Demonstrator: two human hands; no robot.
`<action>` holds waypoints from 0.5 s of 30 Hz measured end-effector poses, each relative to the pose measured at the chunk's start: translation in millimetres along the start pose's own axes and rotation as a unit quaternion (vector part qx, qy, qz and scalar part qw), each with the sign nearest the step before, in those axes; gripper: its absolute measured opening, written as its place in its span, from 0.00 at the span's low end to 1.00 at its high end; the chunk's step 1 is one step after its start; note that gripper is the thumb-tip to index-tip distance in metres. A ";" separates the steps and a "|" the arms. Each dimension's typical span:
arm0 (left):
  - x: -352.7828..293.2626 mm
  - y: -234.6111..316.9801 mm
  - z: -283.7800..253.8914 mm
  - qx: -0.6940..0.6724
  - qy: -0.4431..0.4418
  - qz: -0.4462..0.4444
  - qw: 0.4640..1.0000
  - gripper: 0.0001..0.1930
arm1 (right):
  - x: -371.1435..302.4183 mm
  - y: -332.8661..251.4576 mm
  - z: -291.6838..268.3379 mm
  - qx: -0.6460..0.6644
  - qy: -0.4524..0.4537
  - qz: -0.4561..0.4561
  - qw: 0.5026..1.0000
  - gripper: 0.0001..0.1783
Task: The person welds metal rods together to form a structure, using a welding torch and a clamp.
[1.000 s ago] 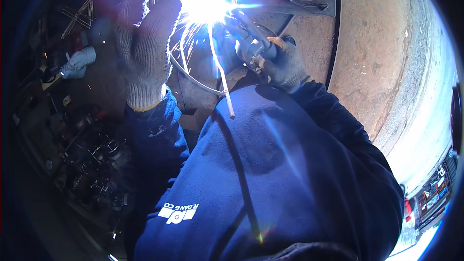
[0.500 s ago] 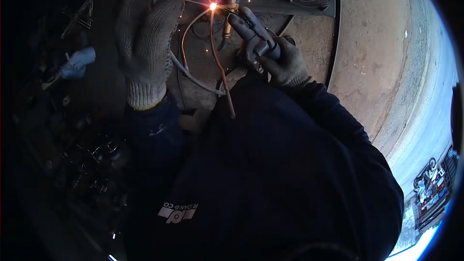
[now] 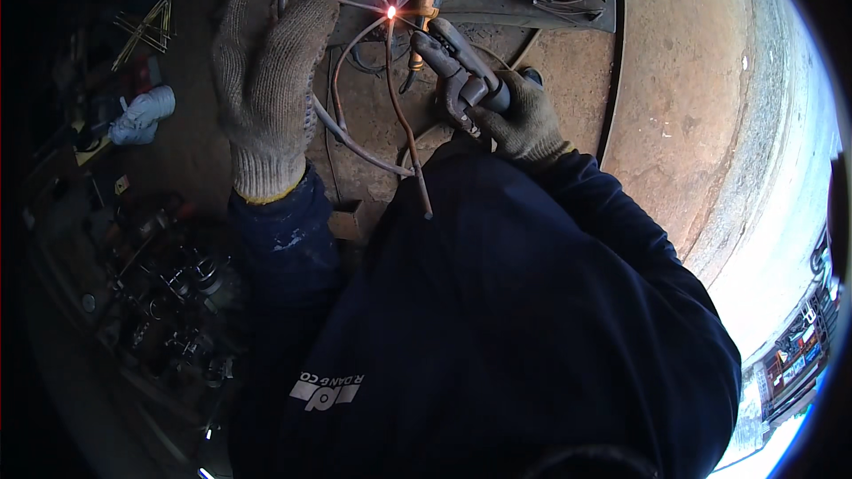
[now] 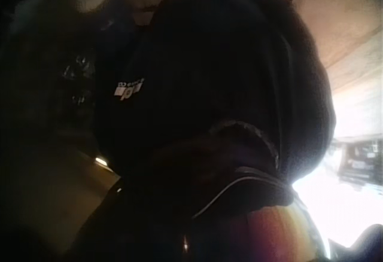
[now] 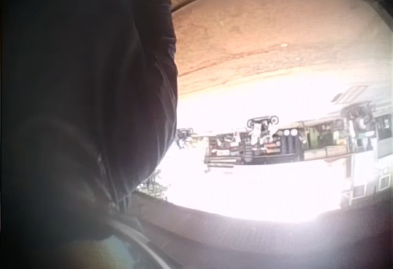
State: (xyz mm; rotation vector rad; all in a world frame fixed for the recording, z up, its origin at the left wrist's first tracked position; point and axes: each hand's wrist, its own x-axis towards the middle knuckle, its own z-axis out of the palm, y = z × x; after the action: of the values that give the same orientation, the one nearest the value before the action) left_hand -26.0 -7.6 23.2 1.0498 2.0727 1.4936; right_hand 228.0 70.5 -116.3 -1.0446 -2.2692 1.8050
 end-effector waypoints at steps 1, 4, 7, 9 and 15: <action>0.7 -1.9 -2.6 -0.014 -0.014 0.005 1.000 0.20 | 0.0 0.7 0.9 -0.001 0.001 -0.003 1.000 0.30; 3.7 -6.0 -8.5 -0.010 -0.047 0.022 0.999 0.20 | -0.3 0.8 1.2 -0.003 0.004 -0.005 1.000 0.29; 5.3 4.3 -0.7 0.008 -0.044 0.021 0.999 0.19 | 0.7 -0.4 -4.2 -0.009 -0.003 -0.001 1.000 0.28; -3.1 7.1 -8.6 0.141 -0.080 0.115 0.980 0.19 | 3.1 5.7 -2.0 -0.021 -0.003 -0.006 1.000 0.27; -21.8 -34.1 -45.0 0.419 0.023 0.300 0.857 0.19 | 5.6 15.7 8.1 0.063 0.026 -0.038 0.997 0.19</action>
State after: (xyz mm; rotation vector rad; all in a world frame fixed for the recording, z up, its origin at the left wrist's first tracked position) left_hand -54.1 -58.2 5.6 2.1491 2.6403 0.7479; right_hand 227.4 68.1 -134.7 -0.9579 -2.1062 1.8410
